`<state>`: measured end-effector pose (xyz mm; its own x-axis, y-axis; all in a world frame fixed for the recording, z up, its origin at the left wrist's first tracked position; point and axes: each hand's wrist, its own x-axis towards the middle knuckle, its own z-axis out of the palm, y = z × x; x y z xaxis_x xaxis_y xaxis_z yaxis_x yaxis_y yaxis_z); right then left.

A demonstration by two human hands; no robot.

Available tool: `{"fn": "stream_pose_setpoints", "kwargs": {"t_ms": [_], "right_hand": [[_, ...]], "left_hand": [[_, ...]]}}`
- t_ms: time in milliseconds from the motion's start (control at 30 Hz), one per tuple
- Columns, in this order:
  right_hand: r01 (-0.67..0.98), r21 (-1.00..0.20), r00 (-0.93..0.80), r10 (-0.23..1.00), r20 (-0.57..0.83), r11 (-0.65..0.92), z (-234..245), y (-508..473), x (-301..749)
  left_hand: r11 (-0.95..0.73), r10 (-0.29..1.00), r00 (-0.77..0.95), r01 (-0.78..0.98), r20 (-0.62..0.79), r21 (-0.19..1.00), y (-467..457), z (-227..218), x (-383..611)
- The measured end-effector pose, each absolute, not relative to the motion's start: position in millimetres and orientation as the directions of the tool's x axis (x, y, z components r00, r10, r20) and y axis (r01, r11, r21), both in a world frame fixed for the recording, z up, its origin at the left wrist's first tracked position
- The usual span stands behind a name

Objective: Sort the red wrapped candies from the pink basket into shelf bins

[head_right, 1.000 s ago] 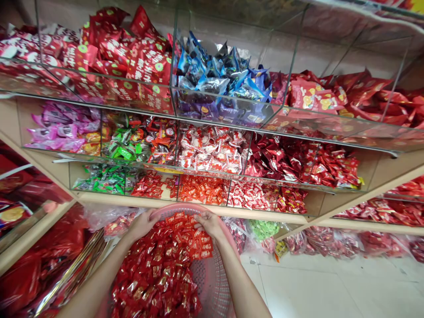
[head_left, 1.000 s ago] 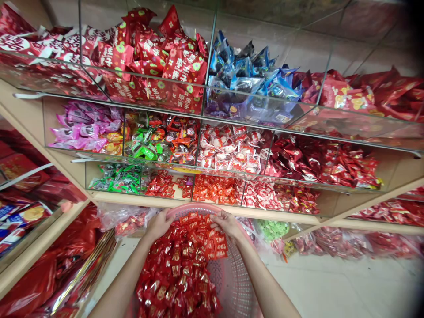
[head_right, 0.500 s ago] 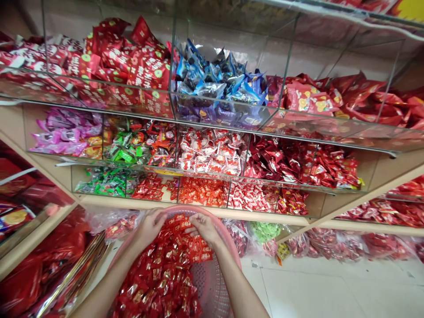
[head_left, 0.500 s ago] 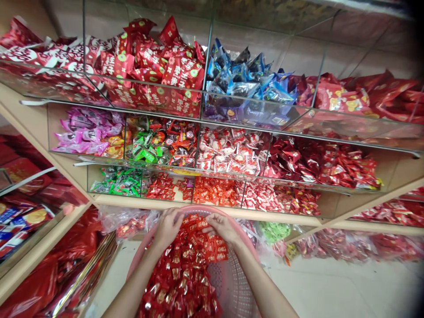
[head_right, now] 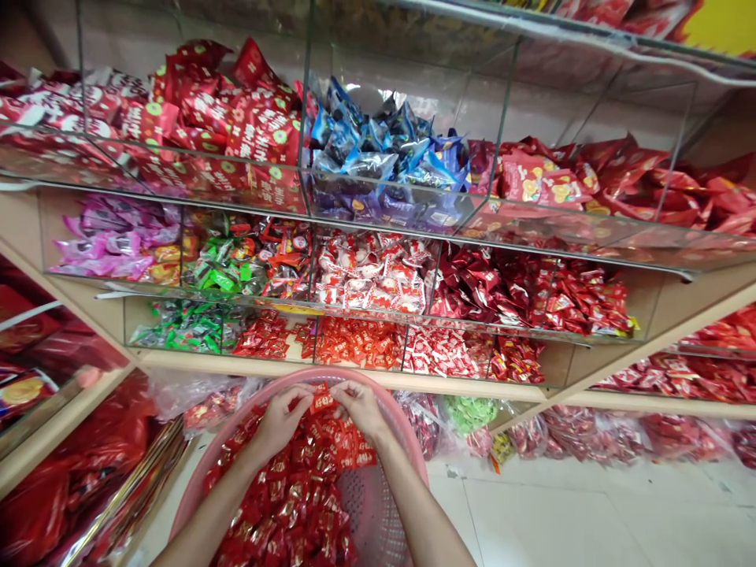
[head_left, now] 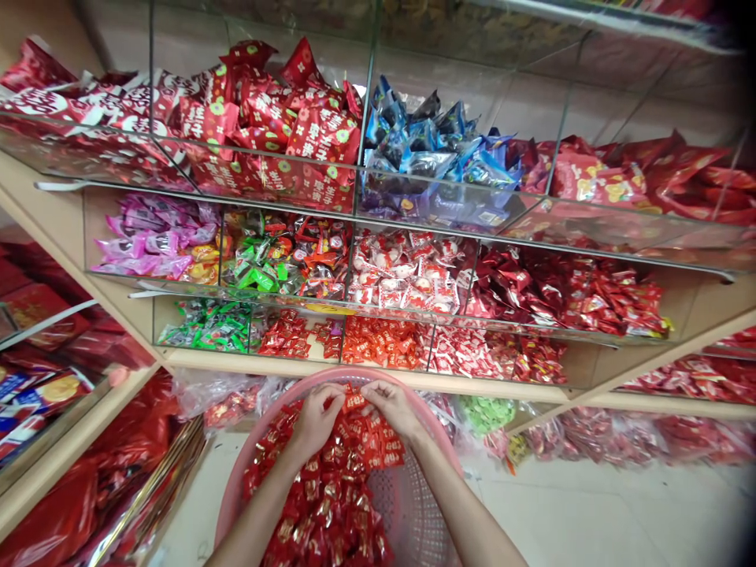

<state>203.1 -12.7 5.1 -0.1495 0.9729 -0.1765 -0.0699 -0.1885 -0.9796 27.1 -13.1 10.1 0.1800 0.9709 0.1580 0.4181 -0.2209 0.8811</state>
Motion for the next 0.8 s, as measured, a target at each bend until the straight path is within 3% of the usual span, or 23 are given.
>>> {"fn": "stream_pose_setpoints", "kwargs": {"t_ms": [433, 533, 700, 800], "right_hand": [[-0.112, -0.973, -0.071, 0.978, -0.194, -0.201, -2, -11, 204], [-0.056, -0.982, -0.079, 0.981, -0.178, -0.183, -3, -9, 206], [0.231, -0.969, -0.062, 0.996, 0.071, 0.083, 7, -9, 212], [0.459, -0.830, -0.274, 0.939, 0.207, 0.317, 19, -14, 214]], "left_hand": [[-0.193, 0.981, 0.102, 0.382, 0.167, 0.904, -16, 14, 34], [-0.173, 0.985, 0.091, 0.360, 0.150, 0.917, -16, 10, 34], [-0.167, 0.984, 0.121, 0.340, 0.133, 0.925, -14, 6, 31], [-0.177, 0.980, 0.153, 0.364, 0.129, 0.914, -13, 11, 32]]}}
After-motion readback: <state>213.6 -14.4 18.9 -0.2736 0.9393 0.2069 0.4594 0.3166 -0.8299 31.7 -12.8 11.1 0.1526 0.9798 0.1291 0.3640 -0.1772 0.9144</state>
